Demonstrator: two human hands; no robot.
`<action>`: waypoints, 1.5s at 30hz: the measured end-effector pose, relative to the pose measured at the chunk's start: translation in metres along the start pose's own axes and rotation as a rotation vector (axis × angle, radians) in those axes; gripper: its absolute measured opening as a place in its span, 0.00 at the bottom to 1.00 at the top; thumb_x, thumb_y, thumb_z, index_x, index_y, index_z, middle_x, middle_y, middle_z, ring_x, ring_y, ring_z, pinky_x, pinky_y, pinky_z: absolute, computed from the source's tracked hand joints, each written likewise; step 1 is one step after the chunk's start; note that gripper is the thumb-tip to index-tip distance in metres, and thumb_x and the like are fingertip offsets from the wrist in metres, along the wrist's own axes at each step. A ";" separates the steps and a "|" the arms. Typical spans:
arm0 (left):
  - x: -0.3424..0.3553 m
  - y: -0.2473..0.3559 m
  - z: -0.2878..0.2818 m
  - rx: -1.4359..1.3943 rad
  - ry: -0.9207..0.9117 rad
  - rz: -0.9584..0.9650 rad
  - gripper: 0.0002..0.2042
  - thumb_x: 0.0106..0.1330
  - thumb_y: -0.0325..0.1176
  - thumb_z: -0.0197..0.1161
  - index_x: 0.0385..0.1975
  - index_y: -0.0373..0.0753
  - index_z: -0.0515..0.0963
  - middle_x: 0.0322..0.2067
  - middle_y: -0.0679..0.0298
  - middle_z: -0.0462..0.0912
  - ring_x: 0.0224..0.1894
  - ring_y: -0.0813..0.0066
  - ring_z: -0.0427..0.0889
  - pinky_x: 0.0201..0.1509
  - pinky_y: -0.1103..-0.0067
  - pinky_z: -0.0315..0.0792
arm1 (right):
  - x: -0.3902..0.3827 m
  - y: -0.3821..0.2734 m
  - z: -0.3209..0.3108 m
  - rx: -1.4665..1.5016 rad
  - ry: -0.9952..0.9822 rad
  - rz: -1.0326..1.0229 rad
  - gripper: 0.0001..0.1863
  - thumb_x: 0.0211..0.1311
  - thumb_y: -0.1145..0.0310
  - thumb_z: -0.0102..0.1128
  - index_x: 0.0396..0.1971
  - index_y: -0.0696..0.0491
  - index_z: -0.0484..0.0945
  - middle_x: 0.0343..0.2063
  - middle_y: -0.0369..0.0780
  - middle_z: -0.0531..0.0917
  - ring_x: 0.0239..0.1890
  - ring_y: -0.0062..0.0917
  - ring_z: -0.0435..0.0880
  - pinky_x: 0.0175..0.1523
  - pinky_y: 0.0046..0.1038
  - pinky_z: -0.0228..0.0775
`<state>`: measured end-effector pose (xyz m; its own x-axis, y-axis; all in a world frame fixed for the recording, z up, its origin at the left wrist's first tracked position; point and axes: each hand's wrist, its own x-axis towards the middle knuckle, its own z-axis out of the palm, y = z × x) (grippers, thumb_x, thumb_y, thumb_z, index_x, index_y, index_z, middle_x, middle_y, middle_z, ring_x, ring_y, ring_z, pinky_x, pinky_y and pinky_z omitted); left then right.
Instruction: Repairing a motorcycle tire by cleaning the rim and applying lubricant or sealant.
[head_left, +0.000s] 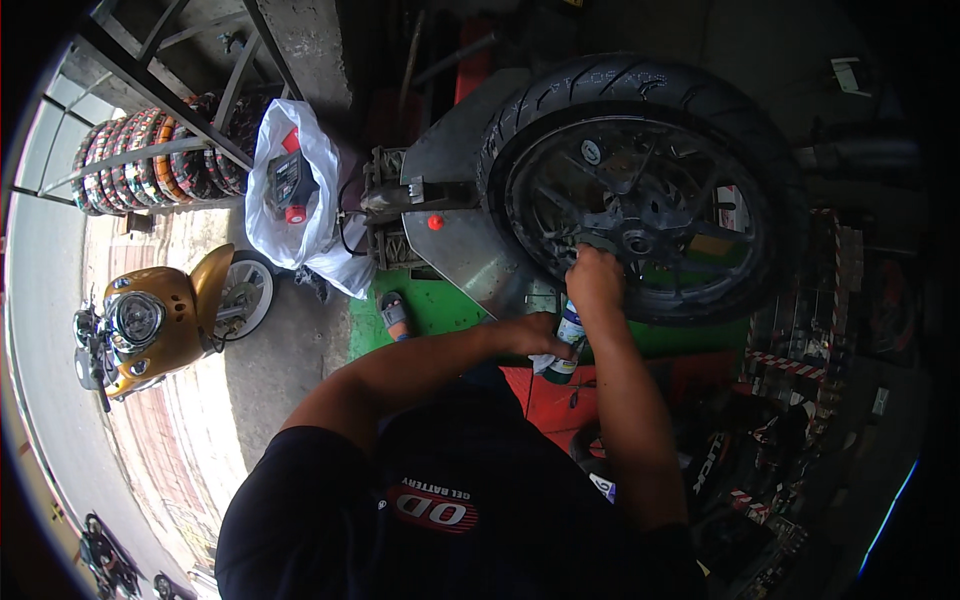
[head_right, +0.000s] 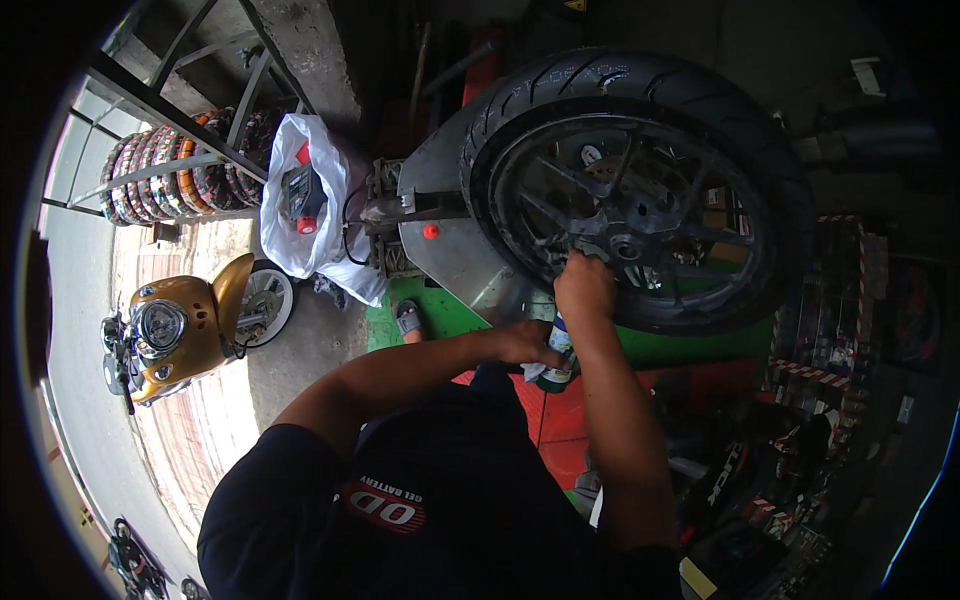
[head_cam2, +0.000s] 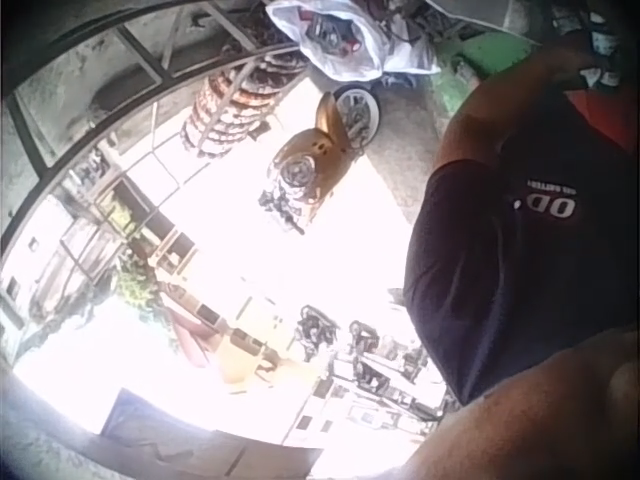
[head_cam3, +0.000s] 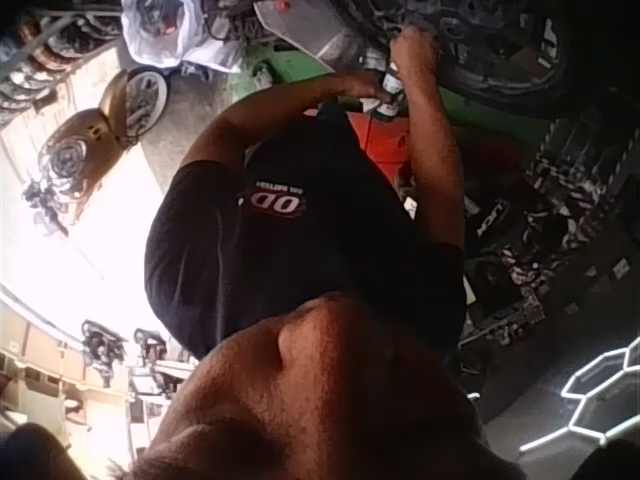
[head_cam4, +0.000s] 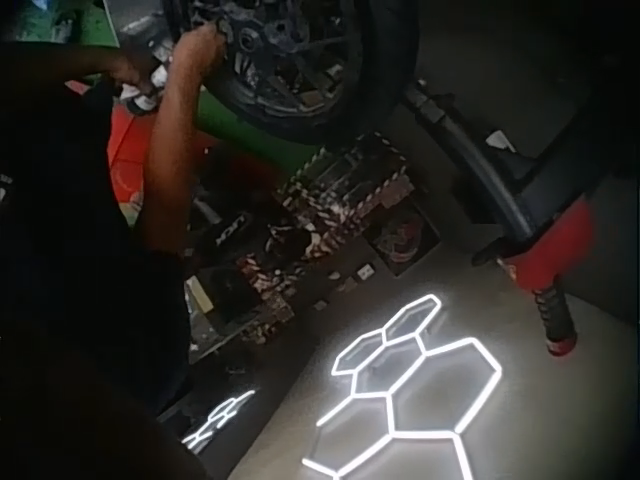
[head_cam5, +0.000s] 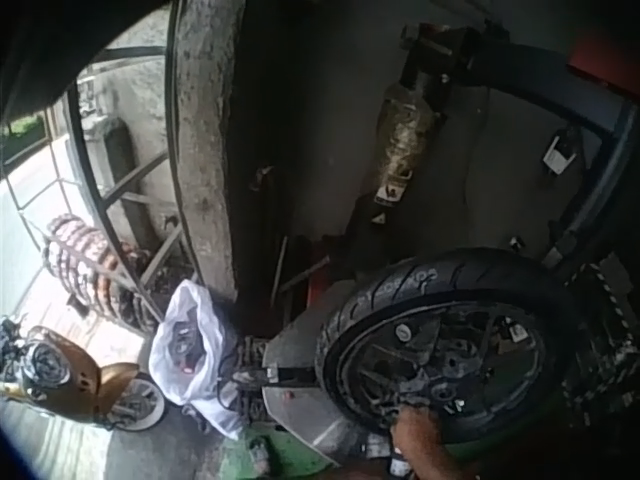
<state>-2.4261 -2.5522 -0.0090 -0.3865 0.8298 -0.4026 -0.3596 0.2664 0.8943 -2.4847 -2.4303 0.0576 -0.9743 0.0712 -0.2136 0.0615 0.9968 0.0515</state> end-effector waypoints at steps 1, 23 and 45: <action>0.001 -0.001 0.000 0.008 0.006 0.002 0.32 0.54 0.56 0.70 0.51 0.35 0.82 0.46 0.52 0.87 0.50 0.61 0.85 0.57 0.69 0.76 | 0.001 -0.001 0.000 -0.023 0.003 0.006 0.13 0.56 0.70 0.63 0.42 0.54 0.85 0.39 0.51 0.87 0.44 0.49 0.87 0.50 0.45 0.80; 0.025 -0.010 0.013 -0.173 0.096 0.081 0.39 0.55 0.57 0.72 0.58 0.28 0.76 0.51 0.49 0.84 0.54 0.60 0.82 0.61 0.69 0.73 | 0.019 -0.008 0.000 -0.185 -0.085 -0.086 0.10 0.59 0.70 0.59 0.38 0.54 0.86 0.38 0.50 0.87 0.44 0.48 0.87 0.51 0.47 0.80; 0.029 -0.016 0.041 -0.632 -0.014 0.150 0.30 0.58 0.52 0.72 0.50 0.30 0.80 0.44 0.55 0.87 0.43 0.67 0.86 0.49 0.71 0.77 | -0.011 0.004 -0.026 0.164 -0.048 -0.140 0.25 0.69 0.53 0.59 0.57 0.55 0.78 0.50 0.57 0.83 0.54 0.54 0.81 0.59 0.48 0.74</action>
<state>-2.3966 -2.5121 -0.0273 -0.4622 0.8428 -0.2758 -0.7347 -0.1898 0.6513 -2.4793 -2.4277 0.0854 -0.9647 -0.0710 -0.2538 -0.0360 0.9895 -0.1401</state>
